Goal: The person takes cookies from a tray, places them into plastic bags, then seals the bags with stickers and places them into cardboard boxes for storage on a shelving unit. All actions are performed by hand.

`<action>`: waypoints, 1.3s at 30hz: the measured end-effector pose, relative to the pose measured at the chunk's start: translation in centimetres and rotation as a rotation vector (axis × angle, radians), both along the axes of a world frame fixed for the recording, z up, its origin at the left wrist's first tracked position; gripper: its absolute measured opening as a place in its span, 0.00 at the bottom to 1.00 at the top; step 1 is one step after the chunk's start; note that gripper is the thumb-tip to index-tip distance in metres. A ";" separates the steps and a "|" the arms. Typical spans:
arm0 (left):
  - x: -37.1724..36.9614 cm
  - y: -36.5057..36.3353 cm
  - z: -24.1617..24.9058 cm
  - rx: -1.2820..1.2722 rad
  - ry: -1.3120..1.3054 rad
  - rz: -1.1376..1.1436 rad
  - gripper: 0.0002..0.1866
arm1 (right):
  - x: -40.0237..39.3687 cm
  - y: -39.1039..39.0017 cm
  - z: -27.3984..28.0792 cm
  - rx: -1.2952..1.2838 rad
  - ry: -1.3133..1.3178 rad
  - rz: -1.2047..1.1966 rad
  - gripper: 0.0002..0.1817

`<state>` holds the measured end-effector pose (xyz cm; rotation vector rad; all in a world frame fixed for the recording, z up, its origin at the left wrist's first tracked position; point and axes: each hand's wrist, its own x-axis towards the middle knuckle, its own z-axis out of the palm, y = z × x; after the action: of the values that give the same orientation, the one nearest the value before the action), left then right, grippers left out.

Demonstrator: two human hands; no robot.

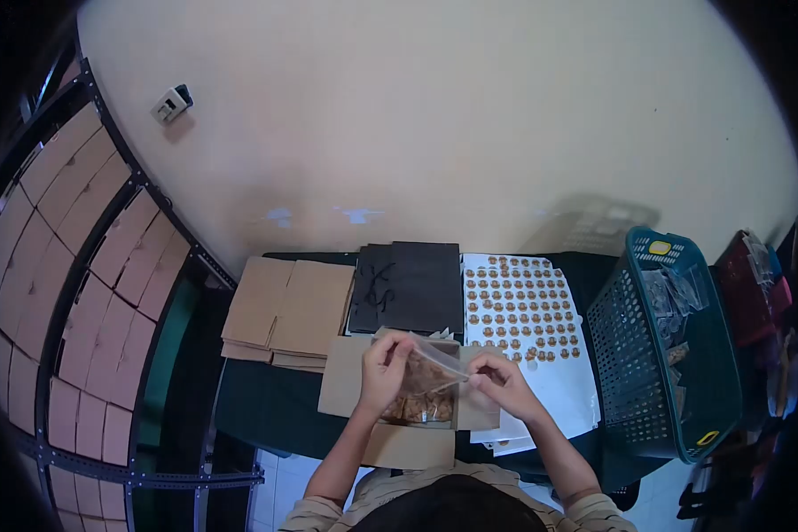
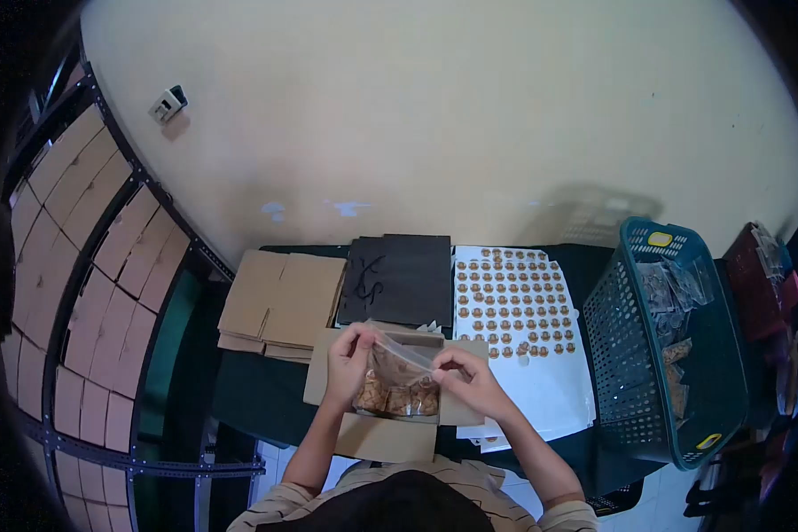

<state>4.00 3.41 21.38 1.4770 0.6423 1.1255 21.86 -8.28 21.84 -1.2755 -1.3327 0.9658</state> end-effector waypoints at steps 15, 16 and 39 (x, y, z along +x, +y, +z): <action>-2.2 3.9 -12.3 -0.231 0.207 0.038 0.14 | -4.2 2.5 -11.6 -0.513 0.637 0.065 0.20; -3.1 3.5 -14.5 -0.046 0.439 0.139 0.13 | -4.6 2.3 -13.8 -0.657 0.700 -0.030 0.17; -3.3 -3.9 -20.2 0.249 1.165 0.108 0.27 | -9.5 4.1 -19.6 -0.482 -0.590 -0.306 0.29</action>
<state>0.70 -0.51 1.14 2.3028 1.4029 0.3088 12.37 -4.19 2.19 -2.1896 -1.3100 0.7376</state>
